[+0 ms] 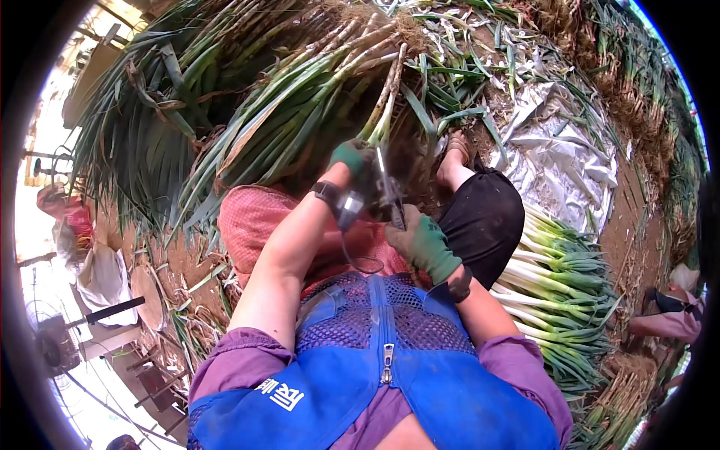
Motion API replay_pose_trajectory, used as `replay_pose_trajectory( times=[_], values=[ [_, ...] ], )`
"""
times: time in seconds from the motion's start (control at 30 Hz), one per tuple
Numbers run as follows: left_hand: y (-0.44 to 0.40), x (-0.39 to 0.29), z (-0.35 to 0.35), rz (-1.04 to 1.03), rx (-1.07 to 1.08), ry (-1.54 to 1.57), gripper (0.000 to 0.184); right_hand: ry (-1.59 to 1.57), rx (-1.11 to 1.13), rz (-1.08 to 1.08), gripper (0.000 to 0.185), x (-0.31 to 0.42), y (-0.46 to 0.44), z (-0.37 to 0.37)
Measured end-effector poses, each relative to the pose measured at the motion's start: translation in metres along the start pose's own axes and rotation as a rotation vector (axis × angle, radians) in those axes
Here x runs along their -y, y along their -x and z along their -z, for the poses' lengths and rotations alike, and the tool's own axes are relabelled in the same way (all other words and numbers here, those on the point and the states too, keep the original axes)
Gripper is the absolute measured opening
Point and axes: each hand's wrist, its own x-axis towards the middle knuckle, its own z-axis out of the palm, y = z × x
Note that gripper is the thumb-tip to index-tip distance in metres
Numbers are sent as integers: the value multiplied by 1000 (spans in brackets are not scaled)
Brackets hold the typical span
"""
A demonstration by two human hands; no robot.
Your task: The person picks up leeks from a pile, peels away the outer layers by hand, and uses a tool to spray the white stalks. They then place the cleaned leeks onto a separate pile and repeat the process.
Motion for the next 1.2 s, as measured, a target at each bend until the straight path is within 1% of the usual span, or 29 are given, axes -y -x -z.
replay_pose_trajectory(
  times=[0.07,0.17,0.23,0.3,0.37,0.4,0.43,0.5,0.53,0.6,0.63,0.73,0.8,0.83,0.87,0.9,0.93,1.0,1.07,1.1,1.17,1.2],
  values=[
    [13,-12,3,51,1,61,27,-12,14,6,55,-3,-4,-5],
    [8,0,2,13,54,104,26,-45,-38,18,55,-8,-29,-4],
    [4,7,-2,30,37,116,25,-24,-67,3,52,-6,-53,-1],
    [6,8,-3,25,55,172,25,5,-86,-27,51,3,-77,9],
    [19,-2,0,88,69,260,26,43,-91,-72,50,19,-98,24],
    [22,-6,1,120,77,305,27,51,-121,-58,51,16,-115,25],
    [21,-5,3,72,76,248,26,59,-152,-45,53,8,-134,24],
    [19,3,6,76,143,366,23,95,-233,-5,54,6,-155,31],
    [20,5,7,77,176,425,22,104,-242,11,54,6,-158,34],
    [21,7,8,54,158,420,17,122,-263,44,52,5,-165,37],
    [23,8,8,45,150,419,16,80,-236,40,50,7,-158,38],
    [28,6,6,148,155,742,17,101,-124,40,48,1,-131,27],
    [13,32,11,-118,147,418,18,91,-85,7,51,2,-104,24],
    [14,32,14,-247,142,253,19,86,-57,-18,53,4,-91,26],
    [15,31,14,-144,172,379,20,81,-29,-42,56,4,-83,27],
    [18,31,15,-38,203,504,21,81,-47,-43,54,-12,-83,19],
    [25,25,16,68,234,627,22,46,-40,-52,54,-11,-76,20],
    [40,15,16,199,264,765,23,-24,-23,-68,54,-6,-63,22],
    [52,10,15,332,290,901,24,-13,6,-55,54,-9,-57,13],
    [42,26,10,241,275,837,27,-1,0,-35,54,-12,-52,7],
    [54,21,7,119,206,581,28,-33,-2,-24,54,-10,-45,5],
    [61,18,4,155,176,619,27,-95,-12,-47,53,-13,-46,4]
  ],
)
